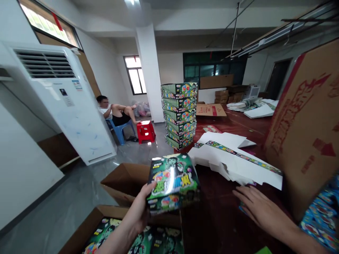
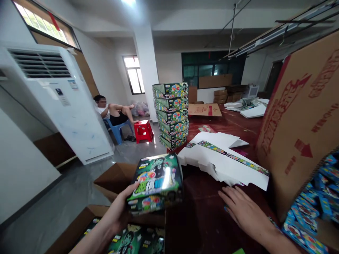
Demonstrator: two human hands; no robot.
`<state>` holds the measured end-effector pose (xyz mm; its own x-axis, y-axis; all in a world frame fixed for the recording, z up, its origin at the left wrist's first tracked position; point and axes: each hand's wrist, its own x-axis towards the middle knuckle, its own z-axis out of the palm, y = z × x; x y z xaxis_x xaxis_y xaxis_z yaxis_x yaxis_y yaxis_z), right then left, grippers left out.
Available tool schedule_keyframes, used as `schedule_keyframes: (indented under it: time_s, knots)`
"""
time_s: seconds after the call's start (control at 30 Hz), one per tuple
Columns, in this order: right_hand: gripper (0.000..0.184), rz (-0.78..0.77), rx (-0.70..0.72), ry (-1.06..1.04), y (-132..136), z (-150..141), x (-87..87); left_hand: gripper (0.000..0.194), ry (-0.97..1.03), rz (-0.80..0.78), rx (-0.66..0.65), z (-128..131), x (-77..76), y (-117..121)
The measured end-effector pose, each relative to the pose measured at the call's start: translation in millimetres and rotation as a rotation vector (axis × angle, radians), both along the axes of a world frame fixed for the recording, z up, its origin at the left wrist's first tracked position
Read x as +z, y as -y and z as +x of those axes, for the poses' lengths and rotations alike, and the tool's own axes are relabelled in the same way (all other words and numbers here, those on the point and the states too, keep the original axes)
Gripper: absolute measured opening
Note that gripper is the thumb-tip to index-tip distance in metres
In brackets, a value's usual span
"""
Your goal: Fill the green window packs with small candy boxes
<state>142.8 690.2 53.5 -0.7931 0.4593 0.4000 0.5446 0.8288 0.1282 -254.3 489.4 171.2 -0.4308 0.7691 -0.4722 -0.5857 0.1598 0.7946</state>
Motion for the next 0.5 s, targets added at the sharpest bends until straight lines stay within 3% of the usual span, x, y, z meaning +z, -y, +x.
schedule_keyframes:
  time_s: [0.1,0.2,0.37,0.5]
  knots:
    - [0.041,-0.066,0.075,0.062,-3.6,-5.4,-19.3,0.036,-0.039,-0.121,-0.015,-25.1,9.1,-39.9]
    - [0.043,-0.196,0.083,0.105,-5.8,-12.4,-27.0,0.033,-0.062,-0.19,-0.009,-42.3,11.8,-84.5]
    - [0.048,-0.403,0.017,0.234,-5.4,-18.0,-12.5,0.03,-0.026,-0.212,-0.005,-55.1,-2.8,-146.5]
    - [0.057,-0.491,-0.018,0.265,-0.9,-20.7,-1.1,0.03,0.004,-0.174,0.028,-68.8,-18.6,-175.2]
